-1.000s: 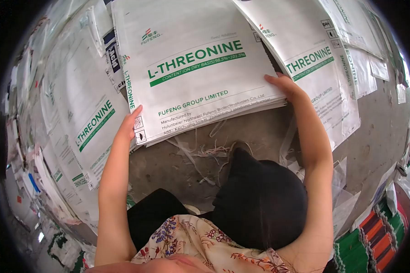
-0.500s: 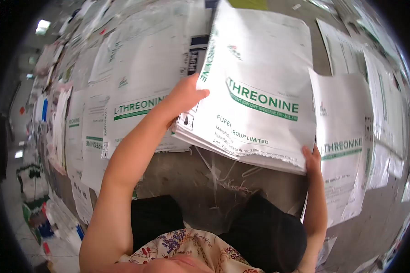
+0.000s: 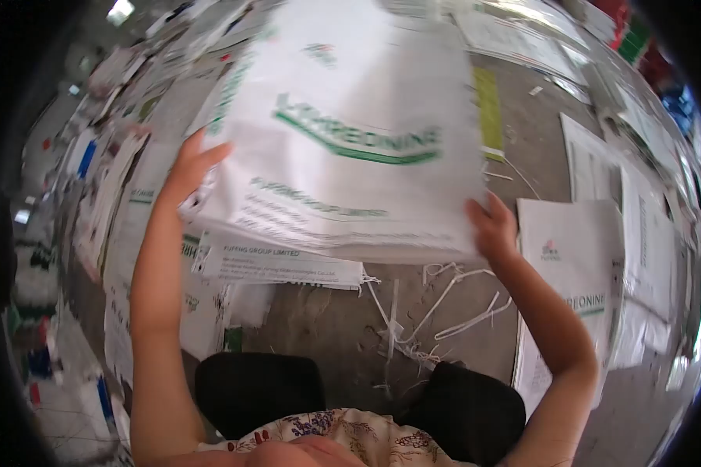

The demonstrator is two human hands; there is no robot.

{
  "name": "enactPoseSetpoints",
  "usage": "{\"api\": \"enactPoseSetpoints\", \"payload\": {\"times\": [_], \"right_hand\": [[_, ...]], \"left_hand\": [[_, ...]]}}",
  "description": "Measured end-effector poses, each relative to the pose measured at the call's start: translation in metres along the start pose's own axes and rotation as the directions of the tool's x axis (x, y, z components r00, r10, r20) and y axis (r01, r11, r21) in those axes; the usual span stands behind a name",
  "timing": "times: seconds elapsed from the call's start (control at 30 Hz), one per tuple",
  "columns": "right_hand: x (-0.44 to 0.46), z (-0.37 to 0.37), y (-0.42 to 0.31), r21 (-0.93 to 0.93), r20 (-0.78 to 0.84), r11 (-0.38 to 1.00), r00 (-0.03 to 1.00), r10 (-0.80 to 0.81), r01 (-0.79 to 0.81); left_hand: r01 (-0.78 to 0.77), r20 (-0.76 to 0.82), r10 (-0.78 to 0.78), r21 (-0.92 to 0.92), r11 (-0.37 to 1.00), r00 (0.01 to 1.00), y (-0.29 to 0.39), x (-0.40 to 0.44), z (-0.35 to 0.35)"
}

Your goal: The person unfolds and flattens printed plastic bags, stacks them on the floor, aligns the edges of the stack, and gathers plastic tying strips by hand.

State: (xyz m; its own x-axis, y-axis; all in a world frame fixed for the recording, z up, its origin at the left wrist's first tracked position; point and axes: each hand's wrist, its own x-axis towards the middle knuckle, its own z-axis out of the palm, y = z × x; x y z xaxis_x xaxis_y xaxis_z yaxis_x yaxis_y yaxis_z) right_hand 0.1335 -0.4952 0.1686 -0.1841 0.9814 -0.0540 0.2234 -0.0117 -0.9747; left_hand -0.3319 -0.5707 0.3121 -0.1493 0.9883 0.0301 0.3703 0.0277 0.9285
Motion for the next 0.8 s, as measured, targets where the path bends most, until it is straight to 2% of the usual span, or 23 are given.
{"api": "enactPoseSetpoints", "payload": {"times": [0.03, 0.07, 0.1, 0.13, 0.17, 0.23, 0.27, 0.3, 0.37, 0.4, 0.43, 0.47, 0.5, 0.57, 0.7, 0.77, 0.8], "right_hand": [[0.012, 0.023, 0.003, -0.009, 0.012, 0.998, 0.998, -0.062, 0.062], [0.009, 0.050, -0.031, -0.005, 0.045, 1.000, 0.999, 0.012, -0.012], [0.022, 0.074, -0.024, 0.068, 0.097, 0.998, 0.995, 0.012, -0.018], [0.028, 0.099, -0.026, 0.065, 0.130, 0.998, 0.991, -0.009, 0.001], [0.032, 0.119, -0.031, -0.016, 0.167, 0.998, 0.984, -0.061, 0.064], [0.034, 0.159, -0.021, 0.000, 0.202, 0.997, 0.976, -0.081, 0.082], [0.028, 0.177, -0.016, -0.041, 0.226, 0.997, 0.973, -0.055, 0.066], [0.023, 0.193, -0.005, -0.083, 0.250, 0.995, 0.968, -0.032, 0.054], [0.008, 0.232, 0.057, -0.033, 0.218, 0.997, 0.974, -0.064, 0.073], [-0.006, 0.240, 0.061, -0.033, 0.233, 0.997, 0.970, -0.061, 0.071], [-0.022, 0.246, 0.059, -0.124, 0.212, 0.990, 0.976, -0.042, 0.069], [-0.029, 0.250, 0.057, -0.215, 0.182, 0.974, 0.983, -0.025, 0.064], [-0.031, 0.251, 0.060, -0.215, 0.181, 0.975, 0.983, -0.019, 0.058], [-0.033, 0.251, 0.066, -0.156, 0.222, 0.988, 0.975, 0.032, 0.003], [-0.039, 0.256, 0.079, -0.149, 0.174, 0.989, 0.985, 0.019, 0.007], [-0.042, 0.255, 0.093, -0.084, 0.122, 0.996, 0.992, -0.020, 0.030], [-0.045, 0.254, 0.094, -0.082, 0.141, 0.996, 0.990, 0.029, -0.018]], "left_hand": [[0.006, -0.051, -0.008, -0.039, 0.999, 0.999, -0.011, -0.008, -0.018], [0.018, -0.074, -0.018, -0.009, 1.000, 0.997, -0.032, -0.014, -0.041], [0.032, -0.110, -0.029, 0.026, 0.999, 0.994, -0.057, -0.021, -0.065], [0.060, -0.143, -0.052, 0.054, 0.997, 0.988, -0.079, -0.027, -0.086], [0.100, -0.185, -0.084, 0.079, 0.992, 0.979, -0.103, -0.035, -0.102], [0.162, -0.200, -0.155, 0.021, 0.987, 0.967, -0.147, -0.052, -0.127], [0.215, -0.207, -0.216, -0.028, 0.976, 0.954, -0.167, -0.061, -0.135], [0.212, -0.224, -0.216, -0.038, 0.976, 0.951, -0.187, -0.070, -0.140], [0.256, -0.176, -0.240, 0.072, 0.964, 0.955, -0.224, -0.089, -0.145], [0.267, -0.187, -0.250, 0.068, 0.961, 0.950, -0.240, -0.099, -0.145], [0.291, -0.188, -0.274, 0.075, 0.954, 0.943, -0.253, -0.107, -0.143], [0.311, -0.182, -0.293, 0.083, 0.947, 0.939, -0.255, -0.110, -0.139], [0.315, -0.177, -0.297, 0.084, 0.946, 0.938, -0.255, -0.114, -0.136], [0.356, -0.243, -0.328, 0.082, 0.931, 0.913, -0.250, -0.120, -0.135], [0.306, -0.199, -0.276, 0.140, 0.942, 0.940, -0.247, -0.112, -0.148], [0.305, -0.183, -0.276, 0.153, 0.940, 0.944, -0.242, -0.111, -0.149], [0.315, -0.193, -0.285, 0.147, 0.938, 0.939, -0.248, -0.113, -0.151]]}}
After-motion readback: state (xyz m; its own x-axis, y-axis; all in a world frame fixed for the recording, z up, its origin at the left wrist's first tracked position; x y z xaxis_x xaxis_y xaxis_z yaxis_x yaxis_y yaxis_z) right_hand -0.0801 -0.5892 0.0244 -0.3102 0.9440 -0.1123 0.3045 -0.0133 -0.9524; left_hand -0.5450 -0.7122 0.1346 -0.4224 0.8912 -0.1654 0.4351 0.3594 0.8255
